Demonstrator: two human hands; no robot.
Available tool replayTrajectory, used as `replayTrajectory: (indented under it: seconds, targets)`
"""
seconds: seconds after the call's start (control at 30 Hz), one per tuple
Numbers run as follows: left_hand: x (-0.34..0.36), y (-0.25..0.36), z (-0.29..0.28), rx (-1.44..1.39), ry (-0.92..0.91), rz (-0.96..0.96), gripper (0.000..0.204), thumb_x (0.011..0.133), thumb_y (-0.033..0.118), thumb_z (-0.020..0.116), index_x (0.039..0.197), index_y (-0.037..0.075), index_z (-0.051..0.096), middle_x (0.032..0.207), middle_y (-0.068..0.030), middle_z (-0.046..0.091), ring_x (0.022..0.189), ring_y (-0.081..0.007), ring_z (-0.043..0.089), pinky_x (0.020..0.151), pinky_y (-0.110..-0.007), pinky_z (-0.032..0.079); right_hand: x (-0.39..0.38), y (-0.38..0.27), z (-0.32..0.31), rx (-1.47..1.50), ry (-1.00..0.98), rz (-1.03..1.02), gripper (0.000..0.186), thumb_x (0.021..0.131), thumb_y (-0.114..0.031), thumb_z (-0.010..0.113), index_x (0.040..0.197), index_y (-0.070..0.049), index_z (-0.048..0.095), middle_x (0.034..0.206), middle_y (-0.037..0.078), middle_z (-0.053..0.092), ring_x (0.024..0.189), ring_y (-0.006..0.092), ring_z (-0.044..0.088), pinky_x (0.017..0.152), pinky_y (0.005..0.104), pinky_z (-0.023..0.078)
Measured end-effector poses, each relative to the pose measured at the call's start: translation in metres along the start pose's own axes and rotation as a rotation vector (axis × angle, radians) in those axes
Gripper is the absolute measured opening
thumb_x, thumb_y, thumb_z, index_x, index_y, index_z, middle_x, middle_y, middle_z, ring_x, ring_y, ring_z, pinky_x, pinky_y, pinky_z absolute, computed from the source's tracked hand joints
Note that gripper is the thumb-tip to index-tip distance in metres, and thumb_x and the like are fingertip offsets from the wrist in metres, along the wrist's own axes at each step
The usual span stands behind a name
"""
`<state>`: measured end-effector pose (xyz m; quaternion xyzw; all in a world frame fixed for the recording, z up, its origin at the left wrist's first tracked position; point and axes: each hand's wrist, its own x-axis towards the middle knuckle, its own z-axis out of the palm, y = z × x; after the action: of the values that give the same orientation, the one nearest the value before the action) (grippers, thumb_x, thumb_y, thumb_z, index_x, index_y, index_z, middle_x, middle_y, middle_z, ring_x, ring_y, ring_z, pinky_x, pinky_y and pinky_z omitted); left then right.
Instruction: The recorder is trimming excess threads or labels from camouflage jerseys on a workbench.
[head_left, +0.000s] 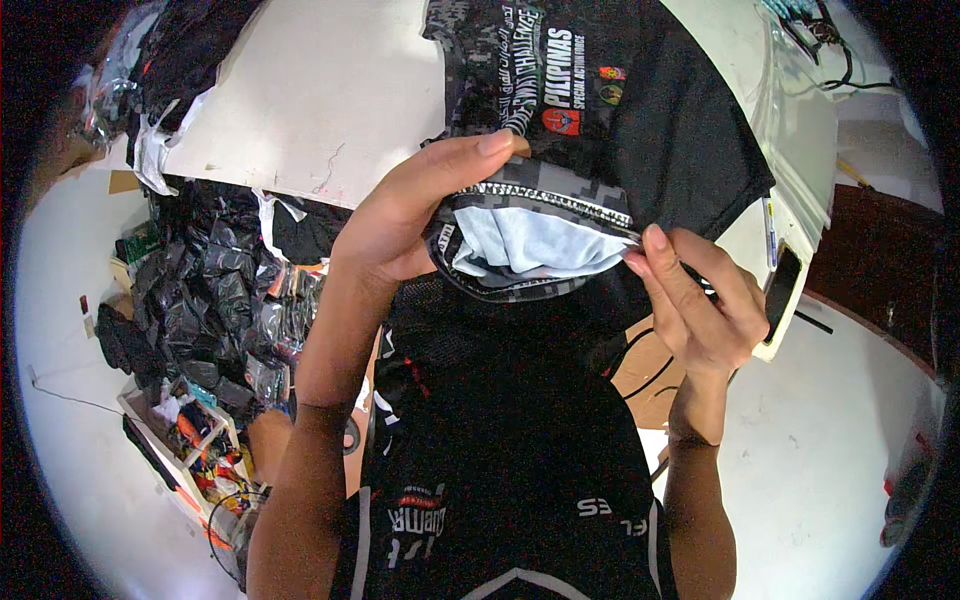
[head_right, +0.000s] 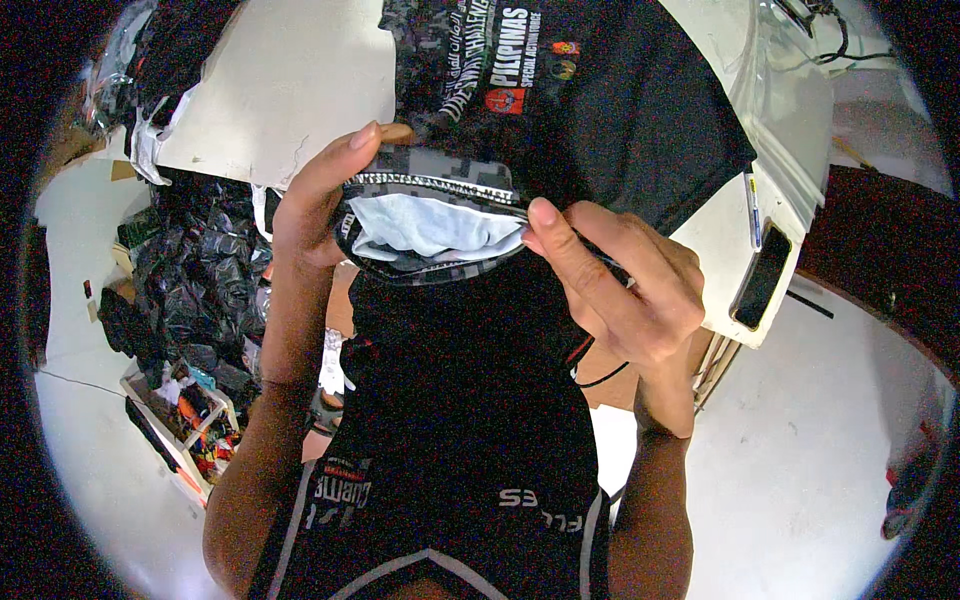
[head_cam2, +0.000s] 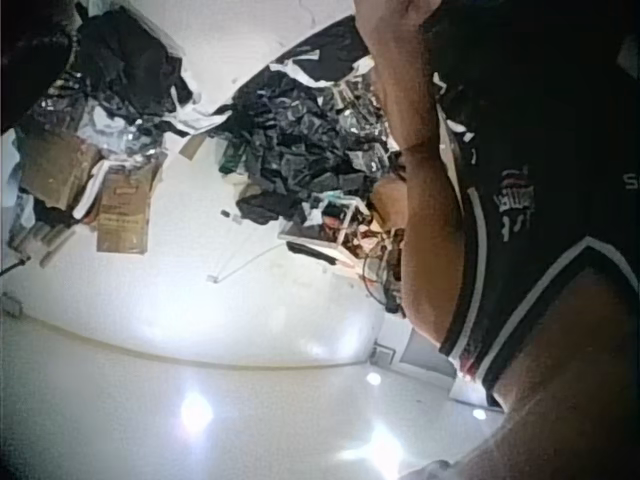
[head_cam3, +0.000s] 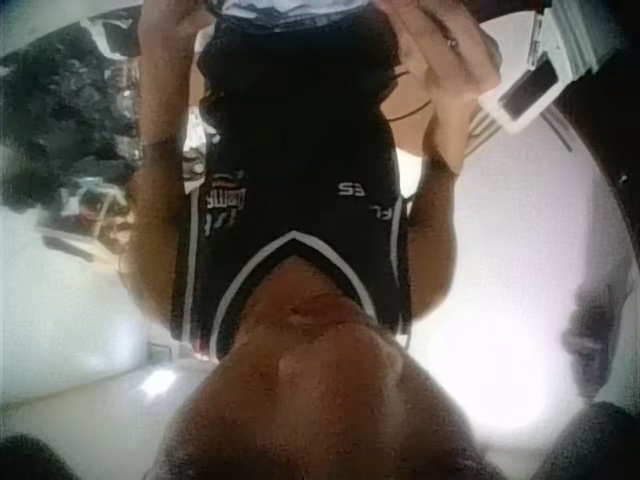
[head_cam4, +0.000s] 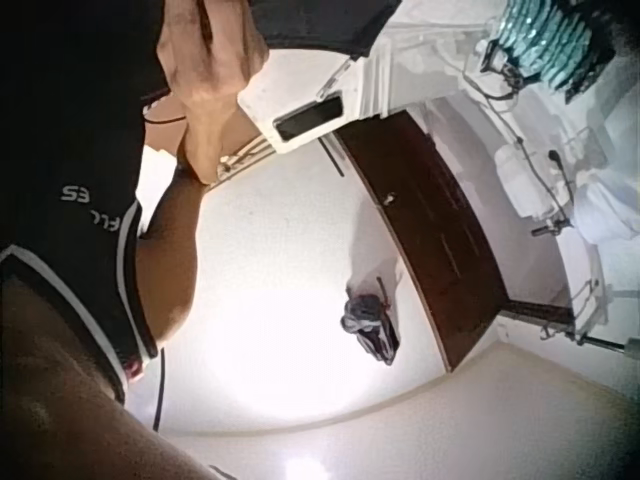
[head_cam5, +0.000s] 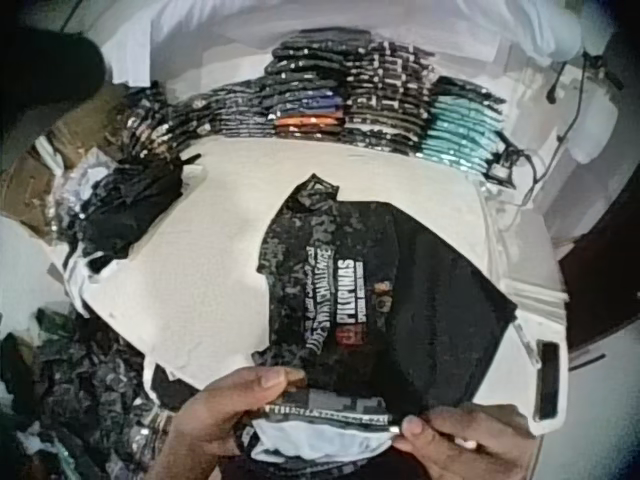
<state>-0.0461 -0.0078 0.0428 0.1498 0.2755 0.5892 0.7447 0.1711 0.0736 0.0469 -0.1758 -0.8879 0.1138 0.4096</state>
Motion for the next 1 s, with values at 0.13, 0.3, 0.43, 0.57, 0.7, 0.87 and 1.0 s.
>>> replayTrajectory:
  seconds: [0.13, 0.3, 0.43, 0.57, 0.7, 0.87, 1.0]
  targets:
    - [0.000, 0.000, 0.000, 0.223, 0.120, 0.157, 0.028, 0.087, 0.022, 0.054, 0.102, -0.002, 0.057, 0.089, -0.0083, 0.064, 0.074, -0.0108, 0.062, 0.062, -0.022, 0.051, 0.002, -0.004, -0.004, -0.007, -0.034, 0.028, 0.036, 0.058, -0.007, 0.078, 0.093, -0.010, 0.069, 0.070, 0.003, 0.055, 0.051, 0.0110, 0.052, 0.041, 0.0222, 0.043]
    - [0.006, 0.005, 0.004, -0.036, -0.079, -0.009, 0.027, 0.087, 0.020, 0.054, 0.102, -0.002, 0.058, 0.090, -0.0073, 0.064, 0.074, -0.0099, 0.062, 0.062, -0.021, 0.050, 0.008, -0.006, -0.010, -0.108, -0.088, 0.020, 0.036, 0.058, -0.010, 0.078, 0.093, -0.012, 0.070, 0.070, 0.002, 0.055, 0.051, 0.0104, 0.052, 0.041, 0.0217, 0.043]
    - [0.007, 0.005, 0.006, 0.125, 0.117, -0.060, 0.032, 0.086, 0.024, 0.055, 0.103, -0.003, 0.057, 0.089, -0.0097, 0.064, 0.074, -0.0113, 0.062, 0.064, -0.023, 0.050, 0.010, -0.004, -0.010, -0.090, -0.097, -0.018, 0.036, 0.058, -0.011, 0.078, 0.093, -0.012, 0.070, 0.071, 0.002, 0.055, 0.051, 0.0101, 0.052, 0.040, 0.0223, 0.043]
    - [0.008, 0.007, 0.011, 0.182, 0.112, -0.048, 0.038, 0.086, 0.027, 0.054, 0.106, -0.004, 0.054, 0.088, -0.0114, 0.063, 0.074, -0.0130, 0.062, 0.066, -0.024, 0.050, 0.012, -0.004, -0.012, -0.116, -0.097, -0.030, 0.036, 0.058, -0.010, 0.077, 0.093, -0.011, 0.070, 0.072, 0.003, 0.055, 0.051, 0.0101, 0.052, 0.040, 0.0230, 0.043]
    - [0.008, 0.013, 0.015, 0.246, 0.135, -0.058, 0.039, 0.086, 0.028, 0.054, 0.108, -0.004, 0.053, 0.088, -0.0106, 0.063, 0.074, -0.0125, 0.062, 0.064, -0.023, 0.050, 0.011, -0.001, -0.011, -0.081, -0.084, -0.059, 0.036, 0.058, -0.008, 0.077, 0.093, -0.010, 0.069, 0.072, 0.003, 0.054, 0.051, 0.0107, 0.051, 0.039, 0.0232, 0.041]
    - [0.009, 0.013, 0.016, 0.237, 0.118, -0.068, 0.040, 0.088, 0.029, 0.052, 0.108, -0.005, 0.052, 0.088, -0.0105, 0.063, 0.072, -0.0110, 0.061, 0.061, -0.022, 0.050, 0.009, 0.002, -0.012, -0.061, -0.096, -0.055, 0.037, 0.057, -0.007, 0.077, 0.093, -0.008, 0.069, 0.072, 0.004, 0.055, 0.051, 0.0113, 0.051, 0.039, 0.0235, 0.041]
    - [0.008, 0.012, 0.014, 0.170, 0.099, -0.062, 0.035, 0.087, 0.023, 0.054, 0.109, -0.004, 0.052, 0.090, -0.0091, 0.063, 0.075, -0.0113, 0.061, 0.064, -0.022, 0.049, 0.011, 0.001, -0.008, -0.059, -0.057, -0.059, 0.037, 0.058, -0.008, 0.078, 0.094, -0.008, 0.069, 0.072, 0.004, 0.055, 0.051, 0.0123, 0.052, 0.040, 0.0238, 0.041]
